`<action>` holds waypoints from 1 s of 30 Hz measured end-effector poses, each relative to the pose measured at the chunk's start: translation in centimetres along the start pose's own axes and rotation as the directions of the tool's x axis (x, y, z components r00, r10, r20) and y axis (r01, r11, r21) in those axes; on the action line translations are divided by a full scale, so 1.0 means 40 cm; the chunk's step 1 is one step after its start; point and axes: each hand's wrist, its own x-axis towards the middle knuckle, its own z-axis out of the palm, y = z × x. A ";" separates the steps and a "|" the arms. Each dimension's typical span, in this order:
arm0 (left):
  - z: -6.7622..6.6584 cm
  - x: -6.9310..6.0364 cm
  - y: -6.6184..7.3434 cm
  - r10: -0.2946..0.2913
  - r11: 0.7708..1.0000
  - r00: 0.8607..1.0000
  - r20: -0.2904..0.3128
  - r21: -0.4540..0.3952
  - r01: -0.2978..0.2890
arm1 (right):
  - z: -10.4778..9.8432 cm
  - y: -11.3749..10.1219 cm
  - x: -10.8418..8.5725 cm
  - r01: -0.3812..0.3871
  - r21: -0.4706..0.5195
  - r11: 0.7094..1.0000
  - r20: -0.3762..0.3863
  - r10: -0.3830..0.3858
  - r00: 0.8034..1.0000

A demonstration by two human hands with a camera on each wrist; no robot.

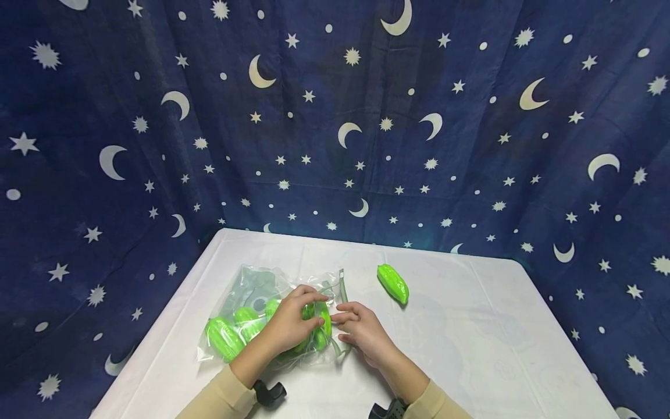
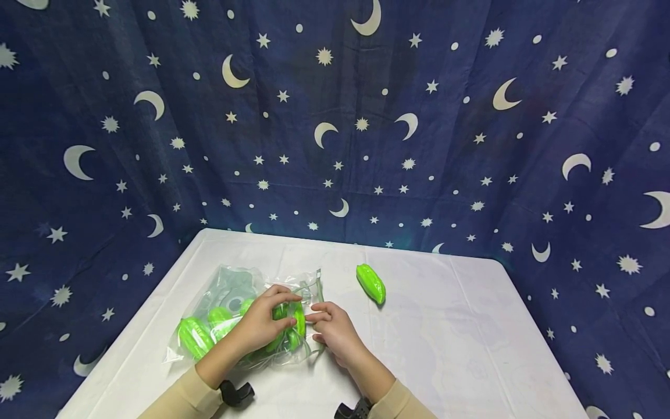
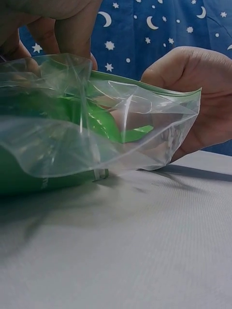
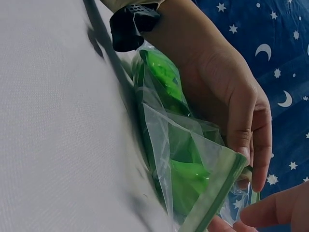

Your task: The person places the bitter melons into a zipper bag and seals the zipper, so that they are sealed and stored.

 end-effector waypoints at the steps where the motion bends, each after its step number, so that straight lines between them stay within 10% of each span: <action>1: 0.000 0.000 0.000 0.000 1.000 1.000 0.000 -0.001 0.000 | -0.002 0.001 0.001 0.003 0.004 1.000 0.002 -0.003 1.000; 30: 0.007 0.005 -0.007 -0.005 1.000 1.000 0.000 0.024 0.005 | -0.055 0.003 0.010 0.049 -0.012 0.999 -0.094 -0.050 0.994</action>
